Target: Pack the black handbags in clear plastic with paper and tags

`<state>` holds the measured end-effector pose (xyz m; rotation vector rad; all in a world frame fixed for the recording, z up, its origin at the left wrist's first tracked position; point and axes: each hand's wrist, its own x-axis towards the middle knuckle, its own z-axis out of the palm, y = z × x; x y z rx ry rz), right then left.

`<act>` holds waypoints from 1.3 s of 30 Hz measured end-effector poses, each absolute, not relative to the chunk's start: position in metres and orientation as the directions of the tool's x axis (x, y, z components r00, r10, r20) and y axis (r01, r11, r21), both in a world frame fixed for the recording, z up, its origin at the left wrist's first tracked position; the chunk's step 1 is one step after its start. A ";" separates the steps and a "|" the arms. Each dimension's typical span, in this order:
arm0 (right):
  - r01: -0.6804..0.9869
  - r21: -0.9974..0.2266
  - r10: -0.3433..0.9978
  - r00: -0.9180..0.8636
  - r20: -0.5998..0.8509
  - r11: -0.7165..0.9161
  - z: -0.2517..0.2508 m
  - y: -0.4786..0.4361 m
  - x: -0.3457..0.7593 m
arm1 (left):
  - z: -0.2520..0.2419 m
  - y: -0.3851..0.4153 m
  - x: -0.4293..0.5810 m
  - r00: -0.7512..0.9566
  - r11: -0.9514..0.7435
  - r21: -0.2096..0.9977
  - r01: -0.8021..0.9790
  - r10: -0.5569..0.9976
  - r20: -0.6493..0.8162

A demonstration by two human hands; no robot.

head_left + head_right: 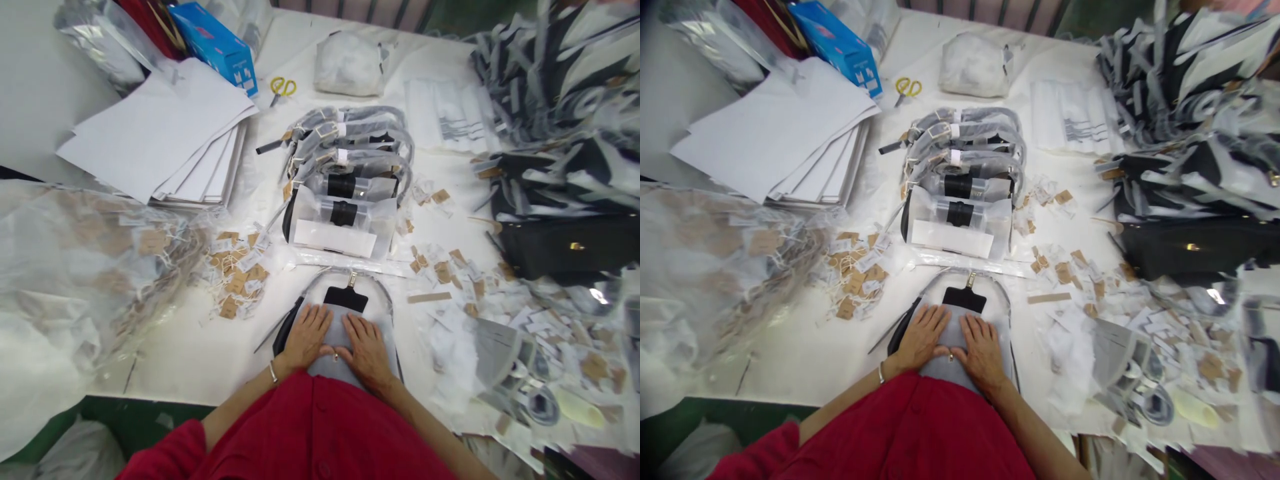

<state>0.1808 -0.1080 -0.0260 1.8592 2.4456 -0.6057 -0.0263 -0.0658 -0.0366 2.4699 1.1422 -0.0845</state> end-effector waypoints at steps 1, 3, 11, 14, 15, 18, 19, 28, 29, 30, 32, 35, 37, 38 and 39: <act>0.930 -0.295 0.917 -0.300 -0.264 0.220 -0.024 -0.104 0.182 | -0.034 -0.064 -0.025 0.657 -0.569 0.346 0.746 0.714 -0.243; 0.930 -0.292 0.897 -0.314 -0.312 0.224 -0.021 -0.097 0.184 | -0.027 -0.057 -0.021 0.650 -0.555 0.348 0.755 0.703 -0.288; 0.911 -0.382 0.812 -0.341 -0.475 0.159 -0.013 -0.073 0.190 | -0.013 -0.036 -0.018 0.741 -0.568 0.502 0.652 0.619 -0.262; 0.895 -0.427 0.774 -0.363 -0.519 0.133 -0.010 -0.073 0.194 | -0.016 -0.033 -0.020 0.784 -0.579 0.558 0.594 0.571 -0.243; 0.891 -0.432 0.771 -0.372 -0.517 0.139 -0.009 -0.073 0.196 | -0.017 -0.031 -0.020 0.791 -0.582 0.563 0.588 0.560 -0.247; 0.896 -0.412 0.790 -0.370 -0.489 0.165 -0.011 -0.074 0.198 | -0.016 -0.026 -0.019 0.779 -0.573 0.551 0.607 0.565 -0.272; 0.903 -0.397 0.795 -0.358 -0.490 0.163 -0.013 -0.074 0.198 | -0.016 -0.024 -0.017 0.766 -0.562 0.543 0.624 0.576 -0.284; 0.920 -0.364 0.803 -0.322 -0.501 0.142 -0.021 -0.082 0.200 | -0.030 -0.035 -0.004 0.631 -0.477 0.459 0.749 0.725 -0.277; 0.922 -0.359 0.811 -0.319 -0.490 0.146 -0.021 -0.084 0.200 | -0.031 -0.037 -0.004 0.621 -0.470 0.455 0.756 0.735 -0.272; 0.926 -0.348 0.822 -0.310 -0.478 0.146 -0.021 -0.086 0.200 | -0.033 -0.038 -0.003 0.613 -0.465 0.452 0.762 0.743 -0.268; 0.935 -0.323 0.843 -0.289 -0.453 0.148 -0.023 -0.088 0.199 | -0.035 -0.040 -0.002 0.607 -0.462 0.447 0.766 0.749 -0.266; 0.954 -0.256 0.863 -0.260 -0.433 0.158 -0.027 -0.090 0.197 | -0.036 -0.038 0.000 0.599 -0.470 0.413 0.780 0.751 -0.277; 0.965 -0.203 0.868 -0.242 -0.433 0.168 -0.030 -0.091 0.196 | -0.036 -0.037 -0.001 0.588 -0.474 0.383 0.793 0.760 -0.277; 0.968 -0.181 0.870 -0.236 -0.433 0.173 -0.031 -0.092 0.196 | -0.034 -0.036 -0.002 0.592 -0.483 0.381 0.789 0.763 -0.260; 0.970 -0.167 0.871 -0.234 -0.433 0.178 -0.032 -0.092 0.196 | -0.032 -0.036 -0.005 0.610 -0.501 0.394 0.771 0.759 -0.228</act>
